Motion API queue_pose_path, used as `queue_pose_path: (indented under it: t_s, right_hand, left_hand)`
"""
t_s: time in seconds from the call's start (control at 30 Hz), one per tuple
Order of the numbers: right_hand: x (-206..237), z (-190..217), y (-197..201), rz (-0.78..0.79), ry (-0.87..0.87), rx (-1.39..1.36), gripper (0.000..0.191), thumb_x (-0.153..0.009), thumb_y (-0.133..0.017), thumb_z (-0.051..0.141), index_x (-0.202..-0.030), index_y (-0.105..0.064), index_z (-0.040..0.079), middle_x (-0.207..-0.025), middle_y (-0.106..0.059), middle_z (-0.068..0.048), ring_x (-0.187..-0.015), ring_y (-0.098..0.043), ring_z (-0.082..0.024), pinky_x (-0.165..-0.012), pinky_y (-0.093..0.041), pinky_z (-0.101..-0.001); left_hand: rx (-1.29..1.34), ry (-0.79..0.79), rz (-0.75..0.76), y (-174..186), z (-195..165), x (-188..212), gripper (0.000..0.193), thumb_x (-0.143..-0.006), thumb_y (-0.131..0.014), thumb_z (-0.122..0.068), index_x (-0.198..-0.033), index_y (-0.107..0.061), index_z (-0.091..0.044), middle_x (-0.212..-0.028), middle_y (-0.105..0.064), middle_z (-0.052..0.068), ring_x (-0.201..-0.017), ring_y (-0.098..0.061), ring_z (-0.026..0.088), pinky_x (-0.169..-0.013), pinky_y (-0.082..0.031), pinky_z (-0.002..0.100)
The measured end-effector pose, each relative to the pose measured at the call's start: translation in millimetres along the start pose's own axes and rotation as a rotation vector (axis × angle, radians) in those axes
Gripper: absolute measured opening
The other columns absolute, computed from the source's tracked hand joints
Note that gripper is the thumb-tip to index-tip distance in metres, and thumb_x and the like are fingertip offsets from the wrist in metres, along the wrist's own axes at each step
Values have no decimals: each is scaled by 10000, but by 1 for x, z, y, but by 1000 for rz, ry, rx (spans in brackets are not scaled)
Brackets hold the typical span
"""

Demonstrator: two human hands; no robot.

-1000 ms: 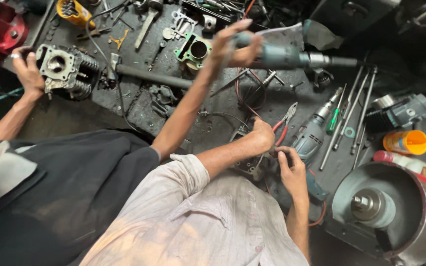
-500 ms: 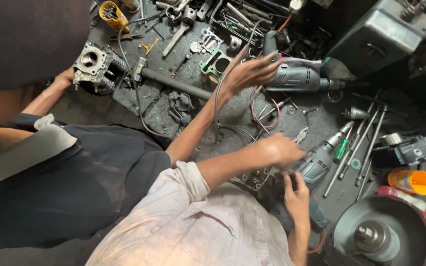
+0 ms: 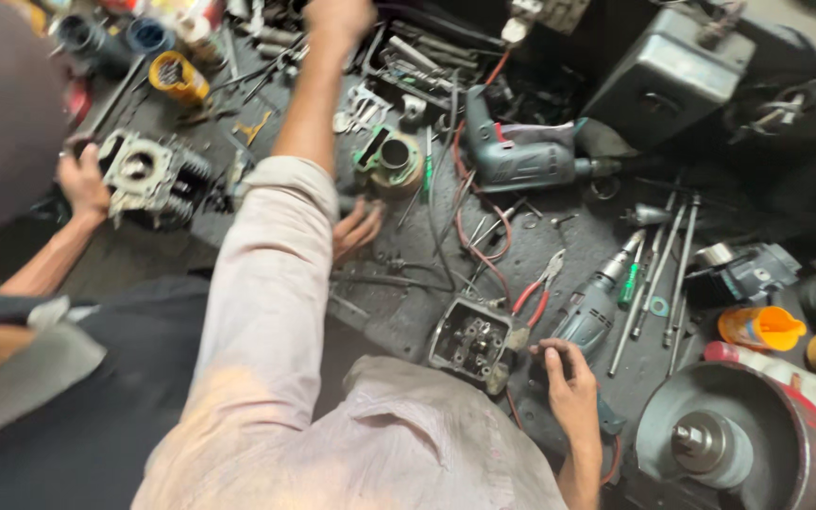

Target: The person uses a hammer and punch to drive a pin into a metal engine casing. They then use a file to smooth the edges of the casing. The person works at a cluttered workbench in a workshop.

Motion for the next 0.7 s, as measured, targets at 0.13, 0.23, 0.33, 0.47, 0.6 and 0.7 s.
queue_pose_path:
  t_s: [0.13,0.23,0.33,0.47,0.6,0.7]
  right_hand:
    - [8,-9,11,-77,-3,34,173,-1046,-570,113,-1116,-677,-4,-1015,-758,-92,-961,-690,-136,-869,-531,-276]
    - [12,-15,13,-110,-54,69,174,-1027,-571,115,-1108,-678,5,-992,-769,-84,-935,-717,-135,-823,-551,-277]
    - [16,-12,10,-124,-67,36,176,-1027,-568,109,-1114,-672,-4,-998,-762,-90,-943,-713,-141,-845,-545,-281]
    - [20,-4,6,-135,-116,67,183,-1030,-557,108,-1113,-669,-10,-989,-757,-80,-964,-724,-133,-869,-542,-273]
    - [18,8,-1,-144,-108,107,172,-1036,-567,117,-1097,-667,-9,-970,-747,-71,-964,-725,-127,-872,-538,-269]
    - [17,18,-7,-117,-79,125,166,-1040,-583,114,-1094,-684,-6,-979,-763,-73,-960,-685,-132,-875,-527,-278]
  left_hand:
    - [-117,87,28,-18,58,-13,324,-839,-697,-199,-1138,-739,-83,-1196,-692,206,-1123,-656,394,-920,-526,496]
    - [-177,185,103,-33,82,-15,335,-814,-739,-211,-1126,-738,-88,-1220,-678,192,-1158,-640,363,-941,-518,462]
    - [-211,143,38,-35,83,-16,246,-875,-699,-154,-1098,-772,-78,-1184,-711,203,-1122,-670,389,-919,-540,476]
    - [-388,-84,-103,-41,69,-19,212,-857,-723,-134,-1029,-751,-15,-997,-753,220,-928,-735,382,-771,-578,473]
    - [-468,-181,-88,-66,66,-30,240,-970,-605,-180,-1034,-723,19,-952,-740,213,-848,-727,347,-713,-573,453]
    - [-452,-140,-1,-68,75,-40,299,-1033,-525,-219,-1015,-711,14,-930,-730,208,-807,-713,329,-690,-563,449]
Point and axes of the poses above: each hand's wrist, its own x-axis away from the middle knuckle, its own y-axis out of the back of the hand, z = x × y, the point moved 8 cm from there along -x, towards the middle knuckle
